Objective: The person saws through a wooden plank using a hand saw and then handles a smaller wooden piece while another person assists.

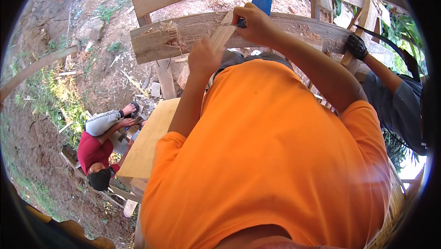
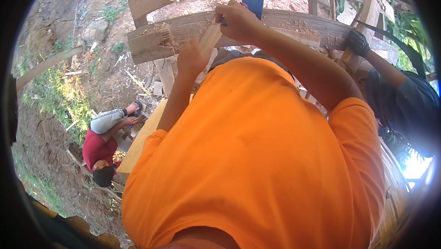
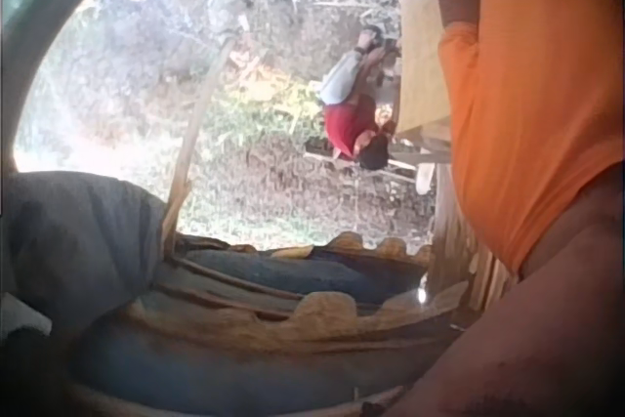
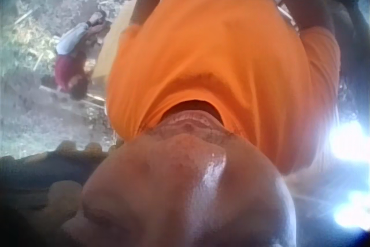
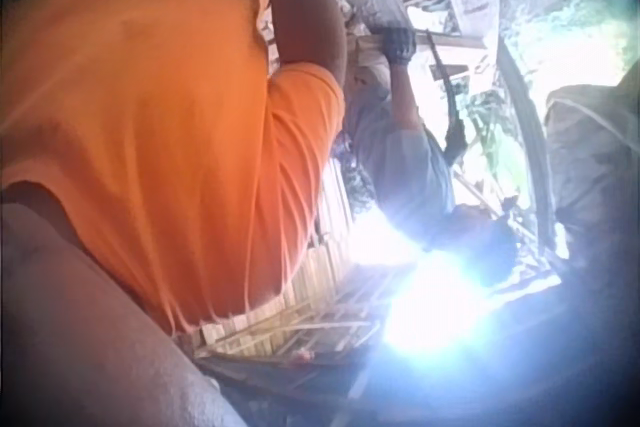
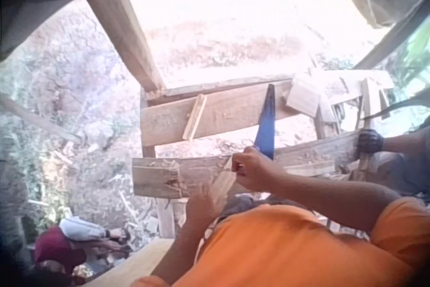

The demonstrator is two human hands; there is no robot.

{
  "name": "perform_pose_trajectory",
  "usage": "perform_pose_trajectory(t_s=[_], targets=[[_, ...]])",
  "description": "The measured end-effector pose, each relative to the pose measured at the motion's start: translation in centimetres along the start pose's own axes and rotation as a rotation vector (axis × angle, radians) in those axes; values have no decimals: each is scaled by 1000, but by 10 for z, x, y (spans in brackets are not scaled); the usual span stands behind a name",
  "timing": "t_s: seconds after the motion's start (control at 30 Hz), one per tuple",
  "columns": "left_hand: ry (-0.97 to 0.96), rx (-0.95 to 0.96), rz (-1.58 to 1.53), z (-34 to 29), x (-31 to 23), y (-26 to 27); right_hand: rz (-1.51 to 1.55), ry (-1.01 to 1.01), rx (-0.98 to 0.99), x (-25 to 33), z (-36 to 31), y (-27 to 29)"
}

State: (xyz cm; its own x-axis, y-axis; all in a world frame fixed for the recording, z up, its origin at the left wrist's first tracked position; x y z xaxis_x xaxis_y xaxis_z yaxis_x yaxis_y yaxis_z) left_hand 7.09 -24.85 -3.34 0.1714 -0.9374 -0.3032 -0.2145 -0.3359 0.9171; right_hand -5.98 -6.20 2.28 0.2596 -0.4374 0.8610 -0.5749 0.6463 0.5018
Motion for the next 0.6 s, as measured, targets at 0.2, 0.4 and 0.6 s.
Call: perform_pose_trajectory(t_s=[0.2, 0.4, 0.6], targets=[[-349, -120, -554, 67, -43, 22, -50, 37, -51, -3, 4, -2], [-429, -93, -519, 73, -47, 23, -59, -86, -176, -25, -45, 34], [-388, -44, -408, 67, -48, 27, -640, -384, -291, -173, -189, 85]])
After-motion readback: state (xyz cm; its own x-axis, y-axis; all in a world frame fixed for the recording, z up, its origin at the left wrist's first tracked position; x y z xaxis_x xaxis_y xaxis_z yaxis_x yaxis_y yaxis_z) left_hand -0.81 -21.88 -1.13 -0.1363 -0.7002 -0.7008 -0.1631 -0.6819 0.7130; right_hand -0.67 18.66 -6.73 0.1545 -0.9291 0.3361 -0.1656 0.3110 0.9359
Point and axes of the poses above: each hand's wrist, its own z-axis towards the middle knuckle, its own y-axis out of the back of the hand, x = y × z, the point moved 1 cm from there along z, towards the middle knuckle, and after that the axes turned 12 degrees about z, right-handed, at the moved point
